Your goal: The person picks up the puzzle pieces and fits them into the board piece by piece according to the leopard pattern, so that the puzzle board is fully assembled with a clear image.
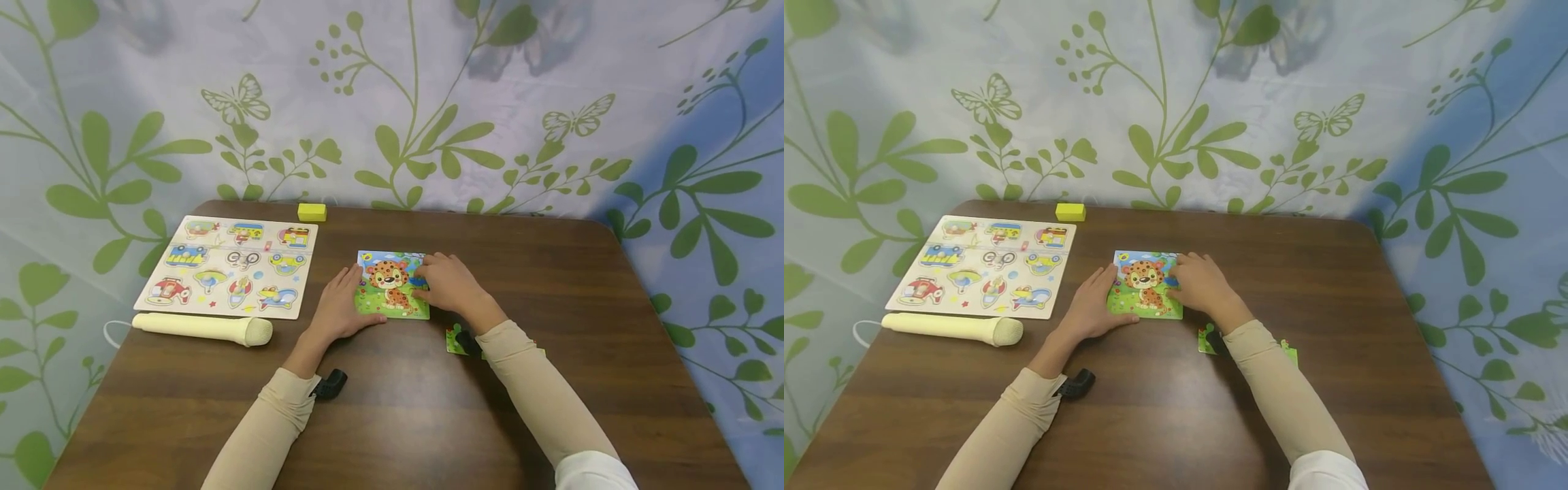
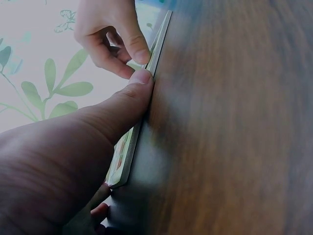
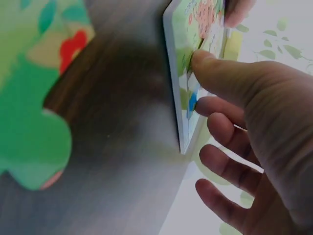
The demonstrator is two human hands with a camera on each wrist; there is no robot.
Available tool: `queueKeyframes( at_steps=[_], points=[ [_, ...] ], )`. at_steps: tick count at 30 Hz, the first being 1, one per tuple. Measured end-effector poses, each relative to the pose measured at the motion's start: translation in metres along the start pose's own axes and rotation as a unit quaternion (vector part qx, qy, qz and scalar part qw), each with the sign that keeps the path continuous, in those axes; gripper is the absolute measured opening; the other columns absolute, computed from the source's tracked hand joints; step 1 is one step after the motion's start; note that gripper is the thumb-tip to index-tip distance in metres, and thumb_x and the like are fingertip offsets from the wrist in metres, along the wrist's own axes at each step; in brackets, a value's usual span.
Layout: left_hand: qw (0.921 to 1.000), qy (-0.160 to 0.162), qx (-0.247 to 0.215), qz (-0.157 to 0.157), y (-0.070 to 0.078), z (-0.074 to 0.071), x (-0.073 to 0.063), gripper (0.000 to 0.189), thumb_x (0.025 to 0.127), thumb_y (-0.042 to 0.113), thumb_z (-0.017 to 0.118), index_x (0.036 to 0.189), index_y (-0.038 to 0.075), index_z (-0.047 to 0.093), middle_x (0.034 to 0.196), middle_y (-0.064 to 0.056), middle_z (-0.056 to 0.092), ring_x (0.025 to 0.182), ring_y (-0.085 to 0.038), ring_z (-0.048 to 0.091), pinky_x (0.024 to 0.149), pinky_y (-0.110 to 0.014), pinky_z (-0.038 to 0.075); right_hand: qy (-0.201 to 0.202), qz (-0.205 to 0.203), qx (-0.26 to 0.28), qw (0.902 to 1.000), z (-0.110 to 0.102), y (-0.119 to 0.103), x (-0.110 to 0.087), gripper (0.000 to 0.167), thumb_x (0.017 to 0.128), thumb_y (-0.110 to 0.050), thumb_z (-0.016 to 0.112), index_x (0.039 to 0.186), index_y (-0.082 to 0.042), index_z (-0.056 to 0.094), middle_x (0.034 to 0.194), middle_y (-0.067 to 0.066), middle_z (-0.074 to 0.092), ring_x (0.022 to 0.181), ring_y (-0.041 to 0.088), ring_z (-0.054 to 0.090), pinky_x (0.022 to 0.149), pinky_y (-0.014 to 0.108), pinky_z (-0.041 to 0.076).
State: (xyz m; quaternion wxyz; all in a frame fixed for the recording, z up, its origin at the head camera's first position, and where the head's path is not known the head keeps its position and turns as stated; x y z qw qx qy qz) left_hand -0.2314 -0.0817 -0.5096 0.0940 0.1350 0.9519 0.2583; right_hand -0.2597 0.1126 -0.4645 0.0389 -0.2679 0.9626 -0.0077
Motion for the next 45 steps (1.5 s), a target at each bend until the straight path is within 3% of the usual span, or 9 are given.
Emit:
queueKeyframes(
  at_steps=[5, 11, 18, 21, 26, 30, 34, 39, 45],
  points=[
    [1.0, 0.003, 0.007, 0.001, -0.001, 0.001, 0.001, 0.118, 0.08, 0.064, 0.078, 0.164, 0.007, 0.018, 0.172, -0.011, 0.018, 0.16, -0.033, 0.015, 0.127, -0.057, 0.02, 0.007, 0.013, 0.0, 0.9999, -0.002, -0.002, 0.0, 0.033, 0.09, -0.044, 0.077, 0.113, -0.02, 0.079, 0.113, 0.004, 0.071, 0.103, 0.027, 0.061, 0.092, 0.051, 0.053],
    [1.0, 0.003, 0.008, 0.004, 0.0, 0.001, 0.001, 0.117, 0.08, 0.064, 0.078, 0.164, 0.007, 0.019, 0.172, -0.011, 0.019, 0.159, -0.033, 0.016, 0.127, -0.057, 0.02, -0.005, 0.021, 0.017, 0.9996, 0.0, -0.003, 0.002, 0.03, 0.092, -0.042, 0.076, 0.11, -0.018, 0.081, 0.113, 0.004, 0.072, 0.105, 0.028, 0.063, 0.094, 0.054, 0.054],
    [0.9999, 0.004, 0.016, 0.002, -0.003, -0.001, 0.002, 0.118, 0.08, 0.064, 0.077, 0.164, 0.007, 0.017, 0.172, -0.011, 0.019, 0.159, -0.033, 0.016, 0.127, -0.057, 0.021, -0.005, 0.031, 0.059, 0.9978, -0.002, 0.0, 0.013, 0.015, 0.091, -0.035, 0.078, 0.091, -0.02, 0.083, 0.095, 0.0, 0.076, 0.088, 0.024, 0.067, 0.076, 0.042, 0.057],
    [0.9999, 0.004, 0.013, -0.003, -0.004, -0.001, 0.001, 0.118, 0.08, 0.064, 0.078, 0.164, 0.008, 0.017, 0.172, -0.011, 0.018, 0.16, -0.033, 0.015, 0.127, -0.057, 0.02, -0.019, 0.024, 0.111, 0.9934, 0.002, 0.007, 0.01, 0.02, 0.093, -0.035, 0.075, 0.101, -0.018, 0.083, 0.091, 0.0, 0.07, 0.083, 0.02, 0.062, 0.074, 0.038, 0.053],
    [1.0, 0.0, 0.004, 0.001, -0.001, 0.0, 0.001, 0.118, 0.08, 0.064, 0.078, 0.165, 0.008, 0.017, 0.172, -0.01, 0.017, 0.16, -0.032, 0.014, 0.127, -0.058, 0.019, -0.039, 0.038, 0.171, 0.9838, 0.003, 0.027, -0.03, 0.044, 0.094, -0.039, 0.074, 0.128, -0.011, 0.073, 0.089, 0.0, 0.059, 0.073, 0.014, 0.051, 0.069, 0.032, 0.043],
    [1.0, -0.001, 0.009, 0.005, -0.001, -0.001, 0.001, 0.119, 0.08, 0.064, 0.078, 0.164, 0.007, 0.017, 0.172, -0.01, 0.018, 0.16, -0.032, 0.015, 0.127, -0.057, 0.019, -0.046, 0.073, 0.182, 0.9794, 0.005, 0.037, -0.08, 0.053, 0.089, -0.042, 0.079, 0.13, -0.01, 0.071, 0.088, 0.0, 0.056, 0.063, 0.012, 0.047, 0.064, 0.029, 0.042],
    [0.9999, 0.003, 0.014, -0.003, -0.003, -0.002, 0.001, 0.119, 0.079, 0.064, 0.078, 0.165, 0.008, 0.017, 0.172, -0.01, 0.019, 0.16, -0.032, 0.016, 0.127, -0.058, 0.02, -0.045, 0.063, 0.183, 0.9801, 0.012, 0.031, -0.117, 0.06, 0.082, -0.043, 0.085, 0.129, -0.009, 0.072, 0.088, -0.005, 0.056, 0.064, 0.009, 0.046, 0.061, 0.023, 0.041],
    [1.0, -0.003, 0.008, -0.004, -0.002, -0.001, 0.0, 0.119, 0.08, 0.064, 0.078, 0.165, 0.009, 0.016, 0.172, -0.009, 0.017, 0.16, -0.031, 0.014, 0.127, -0.058, 0.019, -0.011, 0.05, 0.153, 0.9868, 0.017, 0.025, -0.135, 0.053, 0.079, -0.042, 0.087, 0.122, -0.012, 0.076, 0.085, -0.01, 0.056, 0.075, 0.007, 0.044, 0.063, 0.023, 0.038],
    [1.0, -0.003, 0.006, -0.004, 0.001, -0.001, 0.0, 0.118, 0.079, 0.063, 0.079, 0.165, 0.009, 0.017, 0.172, -0.009, 0.018, 0.16, -0.031, 0.014, 0.127, -0.058, 0.019, 0.014, 0.04, 0.103, 0.9938, 0.018, 0.021, -0.133, 0.038, 0.082, -0.041, 0.085, 0.105, -0.013, 0.076, 0.084, -0.008, 0.056, 0.078, 0.009, 0.047, 0.07, 0.03, 0.043]
  ],
)
Point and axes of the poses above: each hand's wrist, its own x-axis towards the middle knuckle, its own z-axis out of the palm, y = z × x, the point moved 7 cm from there along x, towards the middle knuckle
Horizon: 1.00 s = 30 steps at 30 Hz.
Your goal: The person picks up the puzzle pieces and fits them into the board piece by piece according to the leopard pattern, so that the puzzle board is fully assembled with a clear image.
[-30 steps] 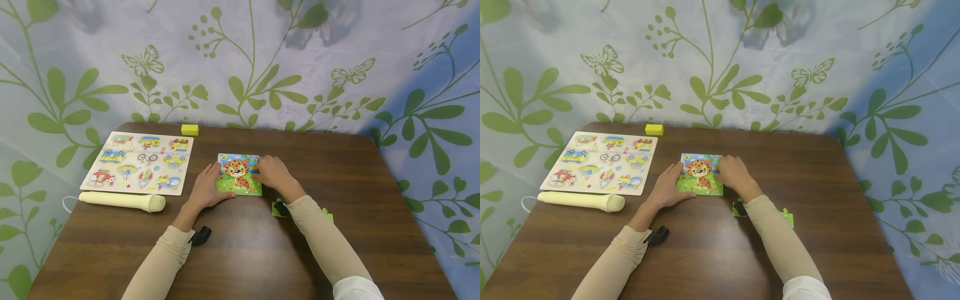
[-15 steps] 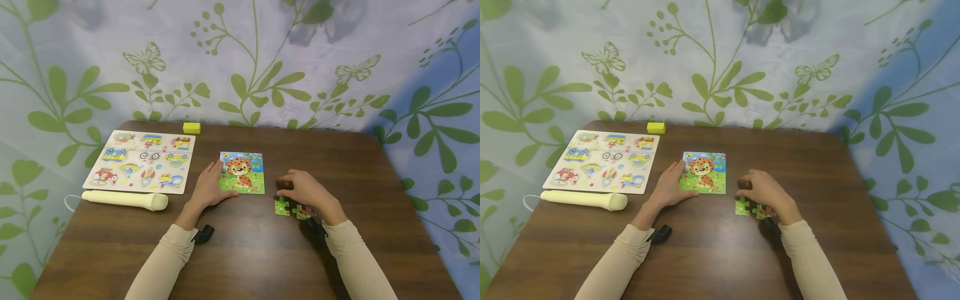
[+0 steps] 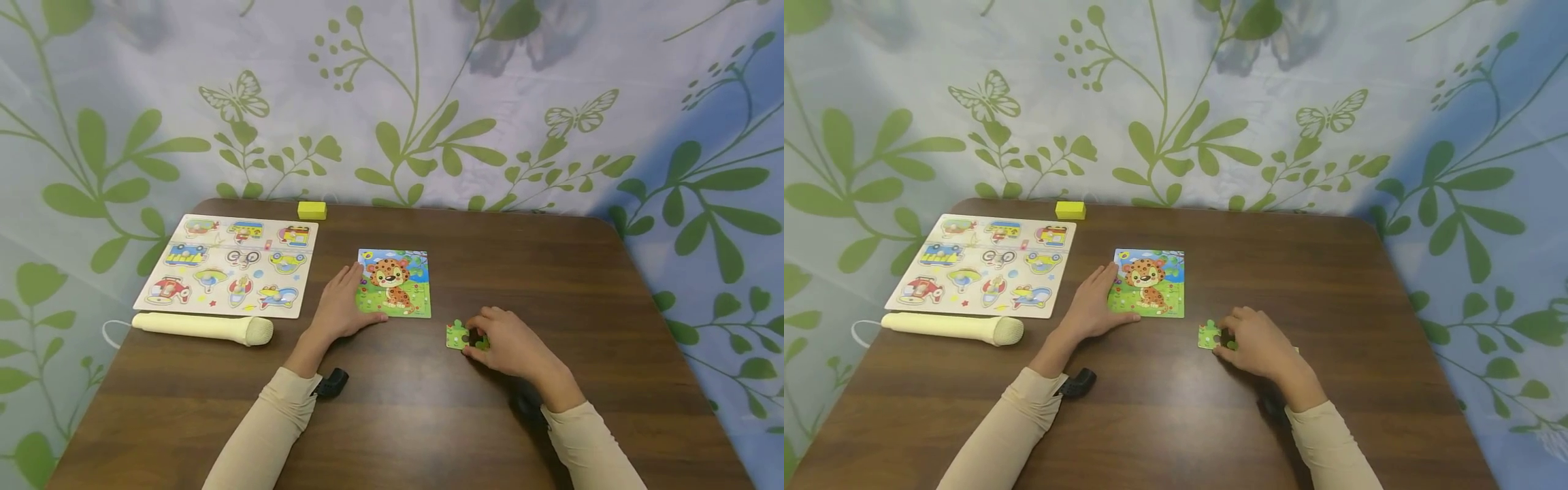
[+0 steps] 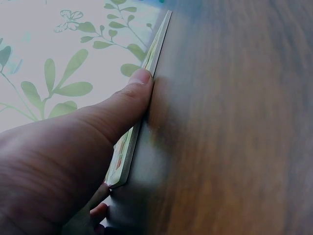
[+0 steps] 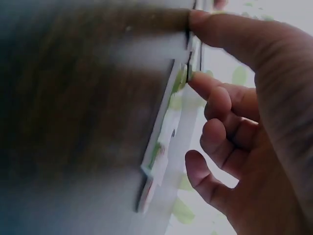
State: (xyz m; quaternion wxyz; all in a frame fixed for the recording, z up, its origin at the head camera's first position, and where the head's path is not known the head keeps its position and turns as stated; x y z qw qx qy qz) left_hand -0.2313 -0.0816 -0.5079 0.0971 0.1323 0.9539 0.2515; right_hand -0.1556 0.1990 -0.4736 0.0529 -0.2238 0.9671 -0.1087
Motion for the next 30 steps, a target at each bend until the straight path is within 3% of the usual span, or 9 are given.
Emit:
queueKeyframes(
  at_steps=[6, 13, 18, 24, 30],
  points=[
    [1.0, 0.0, 0.002, 0.004, 0.0, 0.001, 0.0, 0.119, 0.079, 0.065, 0.078, 0.164, 0.008, 0.017, 0.172, -0.011, 0.018, 0.16, -0.032, 0.015, 0.127, -0.058, 0.02, 0.028, -0.034, -0.017, 0.9989, -0.009, -0.02, 0.02, 0.036, 0.082, -0.043, 0.081, 0.102, -0.013, 0.073, 0.086, -0.006, 0.056, 0.081, 0.011, 0.049, 0.075, 0.035, 0.046],
    [0.9999, 0.005, 0.005, 0.01, 0.001, 0.001, 0.001, 0.119, 0.079, 0.064, 0.079, 0.164, 0.007, 0.018, 0.171, -0.012, 0.02, 0.159, -0.033, 0.017, 0.127, -0.058, 0.021, 0.053, -0.076, -0.029, 0.9952, -0.021, -0.069, 0.093, 0.038, 0.087, -0.044, 0.077, 0.107, -0.012, 0.074, 0.099, 0.002, 0.066, 0.091, 0.021, 0.061, 0.082, 0.042, 0.053],
    [0.9998, -0.009, 0.0, 0.02, 0.002, 0.002, 0.001, 0.117, 0.081, 0.06, 0.079, 0.164, 0.005, 0.017, 0.172, -0.013, 0.017, 0.16, -0.033, 0.015, 0.127, -0.057, 0.019, 0.013, -0.088, -0.038, 0.9954, -0.003, -0.088, 0.137, 0.042, 0.086, -0.047, 0.077, 0.111, -0.013, 0.075, 0.104, 0.001, 0.07, 0.1, 0.021, 0.066, 0.091, 0.042, 0.056],
    [0.9996, -0.01, -0.001, 0.025, 0.0, -0.001, 0.0, 0.116, 0.082, 0.059, 0.078, 0.164, 0.004, 0.017, 0.172, -0.013, 0.015, 0.16, -0.032, 0.014, 0.128, -0.055, 0.018, -0.017, -0.087, -0.021, 0.9959, 0.015, -0.093, 0.153, 0.043, 0.086, -0.048, 0.08, 0.113, -0.015, 0.077, 0.097, -0.002, 0.067, 0.094, 0.017, 0.061, 0.089, 0.037, 0.055],
    [0.9997, -0.007, -0.002, 0.025, 0.001, -0.003, 0.0, 0.117, 0.081, 0.059, 0.079, 0.163, 0.003, 0.017, 0.172, -0.014, 0.016, 0.16, -0.033, 0.014, 0.128, -0.056, 0.018, -0.024, -0.092, -0.005, 0.9955, 0.013, -0.094, 0.151, 0.043, 0.085, -0.048, 0.081, 0.113, -0.016, 0.077, 0.09, -0.005, 0.064, 0.084, 0.011, 0.058, 0.086, 0.035, 0.055]
  ],
)
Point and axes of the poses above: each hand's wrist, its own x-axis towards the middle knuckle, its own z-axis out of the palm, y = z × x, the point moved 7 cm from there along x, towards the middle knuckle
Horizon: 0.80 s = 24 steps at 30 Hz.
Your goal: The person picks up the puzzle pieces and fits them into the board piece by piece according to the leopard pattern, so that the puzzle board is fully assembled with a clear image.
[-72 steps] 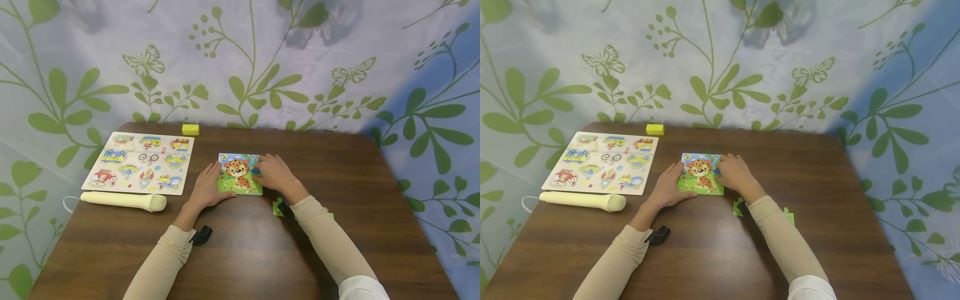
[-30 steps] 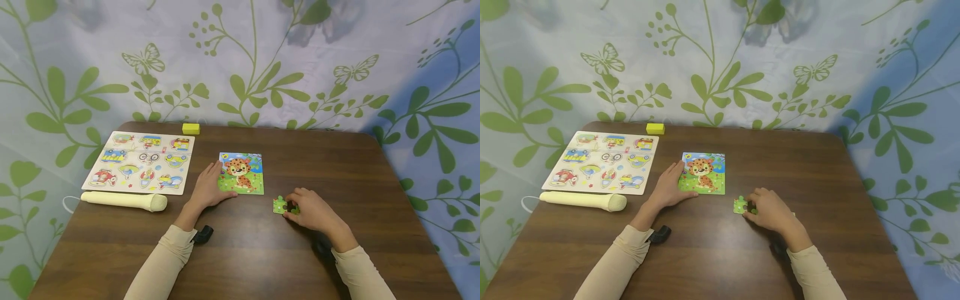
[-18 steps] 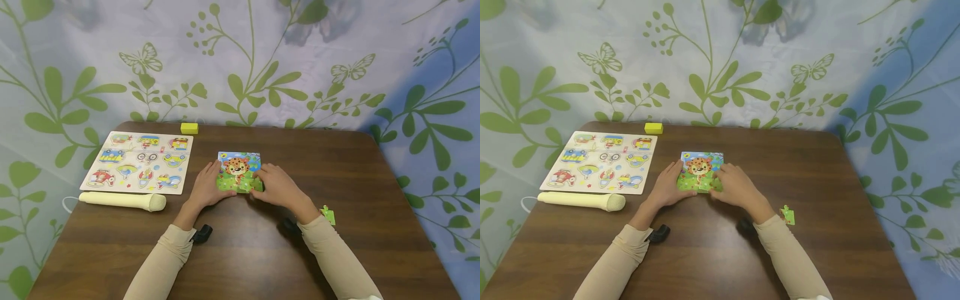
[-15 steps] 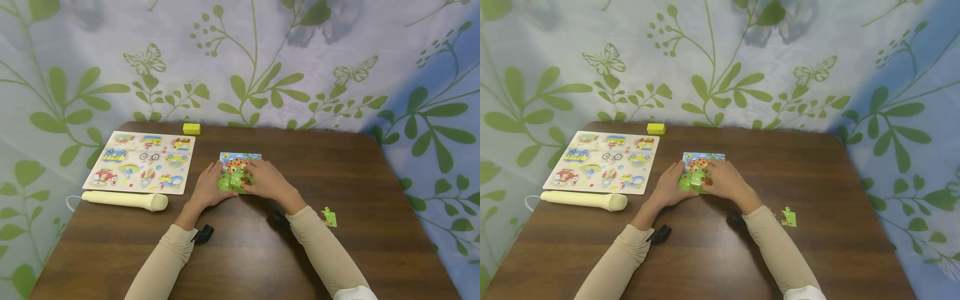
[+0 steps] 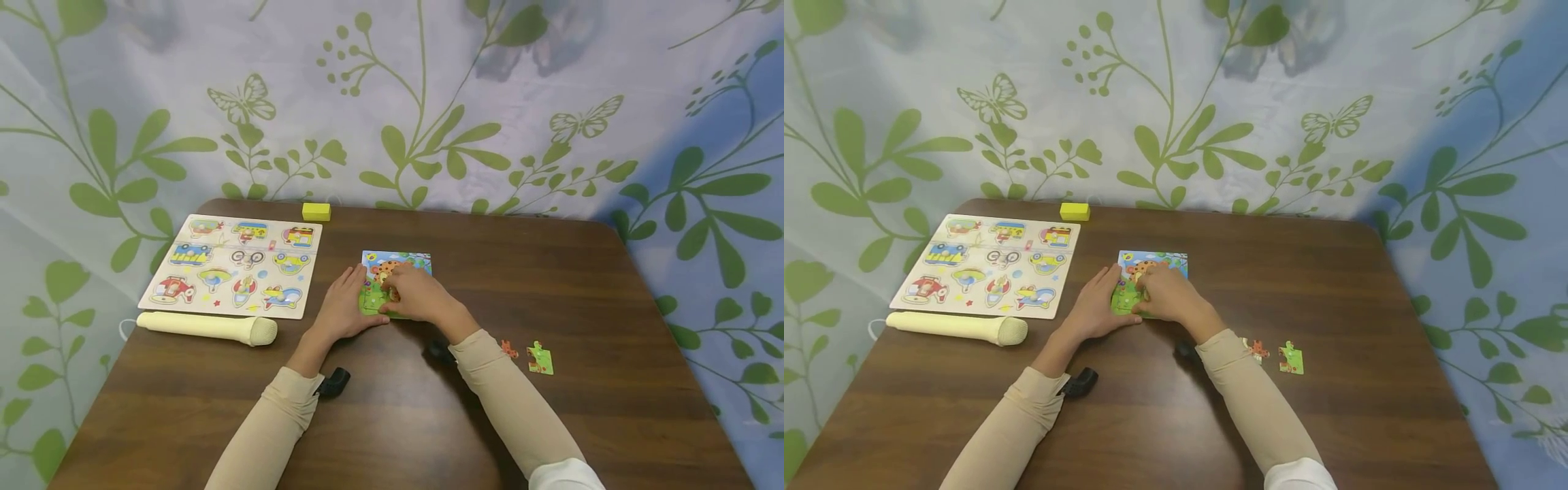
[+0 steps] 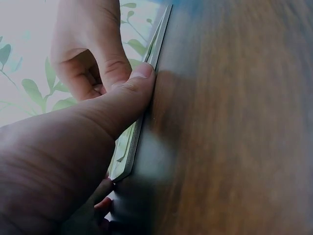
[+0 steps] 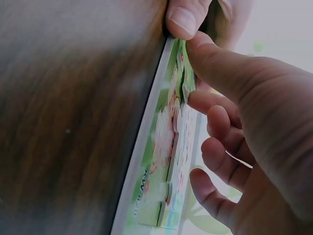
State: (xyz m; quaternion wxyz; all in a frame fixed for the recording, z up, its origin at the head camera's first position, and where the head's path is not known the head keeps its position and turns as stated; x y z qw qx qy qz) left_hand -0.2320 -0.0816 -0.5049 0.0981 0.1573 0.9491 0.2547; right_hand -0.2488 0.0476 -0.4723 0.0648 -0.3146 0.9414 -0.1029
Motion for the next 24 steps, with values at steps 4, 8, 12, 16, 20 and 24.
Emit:
queueKeyframes(
  at_steps=[4, 8, 12, 16, 20, 24],
  points=[
    [1.0, -0.001, 0.003, -0.001, 0.001, 0.0, -0.001, 0.117, 0.081, 0.059, 0.08, 0.163, 0.003, 0.018, 0.172, -0.014, 0.016, 0.16, -0.033, 0.015, 0.128, -0.056, 0.018, 0.008, 0.0, 0.02, 0.9998, -0.002, -0.001, 0.0, 0.042, 0.088, -0.046, 0.079, 0.117, -0.016, 0.076, 0.088, -0.005, 0.063, 0.078, 0.009, 0.056, 0.087, 0.037, 0.056],
    [1.0, -0.002, 0.006, -0.004, 0.002, 0.001, -0.001, 0.117, 0.081, 0.059, 0.079, 0.163, 0.004, 0.018, 0.172, -0.013, 0.016, 0.16, -0.032, 0.015, 0.128, -0.055, 0.018, 0.025, -0.003, 0.023, 0.9994, -0.004, -0.003, 0.002, 0.04, 0.089, -0.041, 0.079, 0.119, -0.015, 0.076, 0.089, -0.004, 0.063, 0.079, 0.009, 0.056, 0.096, 0.041, 0.055],
    [1.0, -0.003, 0.004, -0.001, 0.003, 0.001, 0.0, 0.116, 0.082, 0.059, 0.079, 0.163, 0.003, 0.018, 0.172, -0.014, 0.016, 0.16, -0.033, 0.015, 0.128, -0.056, 0.018, 0.023, -0.003, 0.03, 0.9993, -0.002, -0.003, 0.003, 0.038, 0.088, -0.037, 0.081, 0.119, -0.015, 0.077, 0.085, -0.005, 0.062, 0.076, 0.008, 0.054, 0.087, 0.036, 0.056],
    [1.0, -0.002, 0.005, 0.0, 0.002, 0.001, 0.001, 0.116, 0.082, 0.058, 0.079, 0.163, 0.003, 0.018, 0.172, -0.014, 0.017, 0.16, -0.033, 0.015, 0.128, -0.055, 0.018, 0.018, -0.005, 0.023, 0.9996, 0.001, -0.006, 0.004, 0.036, 0.088, -0.036, 0.081, 0.118, -0.016, 0.077, 0.086, -0.004, 0.063, 0.073, 0.007, 0.055, 0.068, 0.029, 0.052],
    [1.0, 0.003, 0.008, 0.004, 0.002, 0.0, 0.001, 0.116, 0.082, 0.059, 0.079, 0.163, 0.002, 0.018, 0.171, -0.015, 0.017, 0.16, -0.033, 0.016, 0.128, -0.055, 0.019, 0.021, -0.006, -0.011, 0.9997, 0.002, -0.011, 0.004, 0.031, 0.089, -0.036, 0.08, 0.113, -0.017, 0.079, 0.096, -0.003, 0.069, 0.081, 0.011, 0.062, 0.072, 0.03, 0.055],
    [0.9999, 0.007, 0.008, 0.004, 0.002, 0.0, 0.0, 0.116, 0.081, 0.058, 0.08, 0.163, 0.001, 0.019, 0.171, -0.016, 0.018, 0.159, -0.035, 0.017, 0.127, -0.056, 0.02, 0.02, -0.004, -0.042, 0.9989, 0.001, -0.017, 0.003, 0.026, 0.089, -0.035, 0.08, 0.11, -0.02, 0.08, 0.102, -0.004, 0.073, 0.089, 0.014, 0.067, 0.078, 0.035, 0.059]
  ],
)
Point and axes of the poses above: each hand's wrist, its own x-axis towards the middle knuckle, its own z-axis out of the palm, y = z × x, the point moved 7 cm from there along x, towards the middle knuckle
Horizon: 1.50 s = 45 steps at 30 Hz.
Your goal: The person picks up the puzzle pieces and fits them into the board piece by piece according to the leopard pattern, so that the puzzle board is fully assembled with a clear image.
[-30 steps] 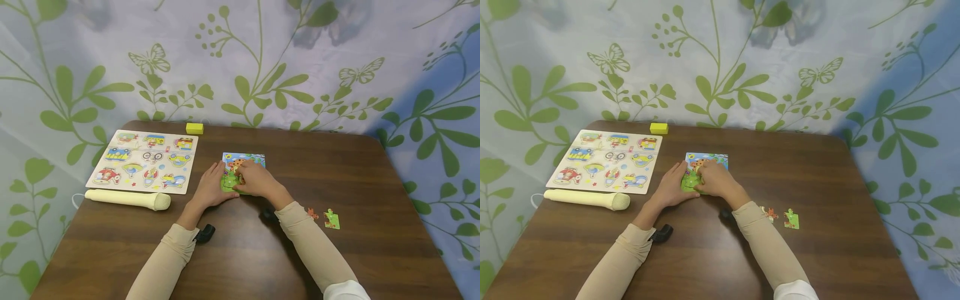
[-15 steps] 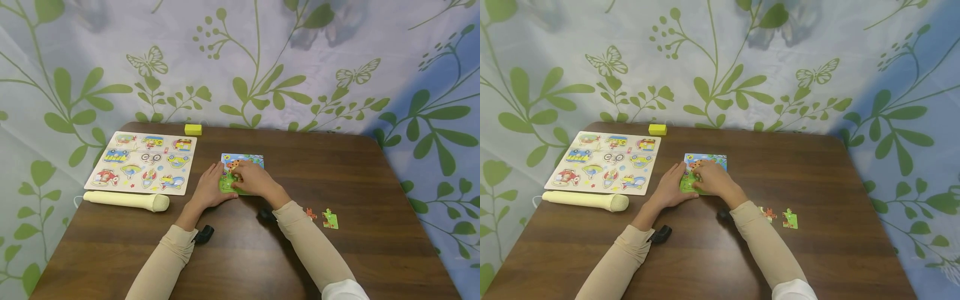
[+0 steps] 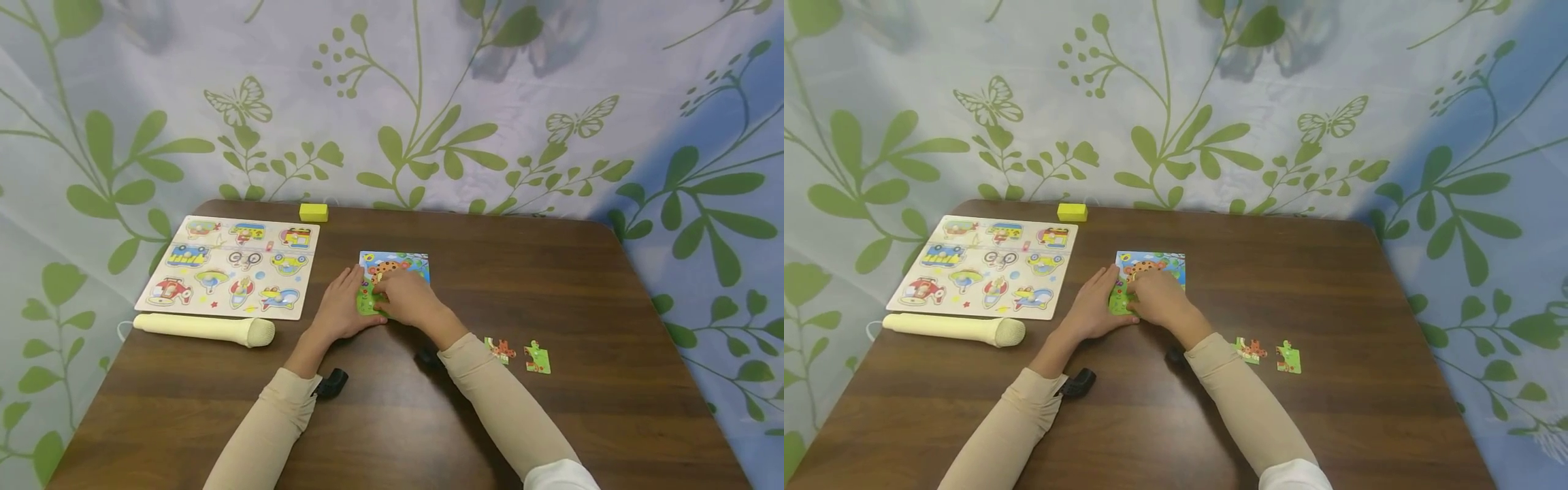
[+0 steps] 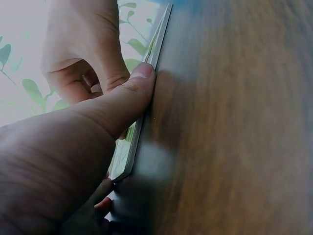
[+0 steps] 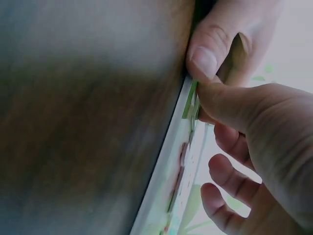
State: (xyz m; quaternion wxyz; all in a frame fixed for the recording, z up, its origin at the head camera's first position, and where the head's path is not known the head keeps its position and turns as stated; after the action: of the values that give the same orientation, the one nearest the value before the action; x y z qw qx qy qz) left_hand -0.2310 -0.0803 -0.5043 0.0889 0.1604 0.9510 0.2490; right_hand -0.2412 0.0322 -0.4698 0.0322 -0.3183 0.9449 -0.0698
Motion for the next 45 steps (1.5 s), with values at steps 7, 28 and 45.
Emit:
queueKeyframes(
  at_steps=[7, 28, 45],
  points=[
    [0.9999, -0.002, -0.009, -0.007, 0.003, 0.004, -0.001, 0.116, 0.081, 0.058, 0.08, 0.163, 0.004, 0.019, 0.171, -0.014, 0.018, 0.159, -0.035, 0.016, 0.126, -0.059, 0.021, -0.022, -0.013, 0.028, 0.9993, -0.01, 0.01, -0.023, 0.036, 0.091, -0.039, 0.077, 0.12, -0.016, 0.076, 0.103, -0.001, 0.07, 0.091, 0.016, 0.064, 0.081, 0.038, 0.056],
    [0.9998, 0.0, -0.014, -0.015, -0.001, -0.002, -0.002, 0.117, 0.081, 0.059, 0.08, 0.163, 0.004, 0.018, 0.171, -0.014, 0.019, 0.16, -0.033, 0.015, 0.128, -0.055, 0.018, 0.004, 0.125, 0.054, 0.9906, -0.016, 0.109, -0.218, 0.037, 0.079, -0.035, 0.088, 0.107, -0.014, 0.075, 0.084, -0.012, 0.052, 0.079, 0.008, 0.041, 0.066, 0.024, 0.039],
    [0.9999, -0.001, -0.011, -0.01, -0.001, 0.002, -0.001, 0.117, 0.081, 0.059, 0.08, 0.164, 0.004, 0.017, 0.171, -0.013, 0.018, 0.16, -0.033, 0.015, 0.127, -0.056, 0.019, 0.008, -0.018, 0.024, 0.9995, -0.018, 0.039, -0.057, 0.034, 0.086, -0.038, 0.078, 0.106, -0.011, 0.073, 0.093, -0.001, 0.062, 0.089, 0.018, 0.056, 0.086, 0.039, 0.051]
  ],
)
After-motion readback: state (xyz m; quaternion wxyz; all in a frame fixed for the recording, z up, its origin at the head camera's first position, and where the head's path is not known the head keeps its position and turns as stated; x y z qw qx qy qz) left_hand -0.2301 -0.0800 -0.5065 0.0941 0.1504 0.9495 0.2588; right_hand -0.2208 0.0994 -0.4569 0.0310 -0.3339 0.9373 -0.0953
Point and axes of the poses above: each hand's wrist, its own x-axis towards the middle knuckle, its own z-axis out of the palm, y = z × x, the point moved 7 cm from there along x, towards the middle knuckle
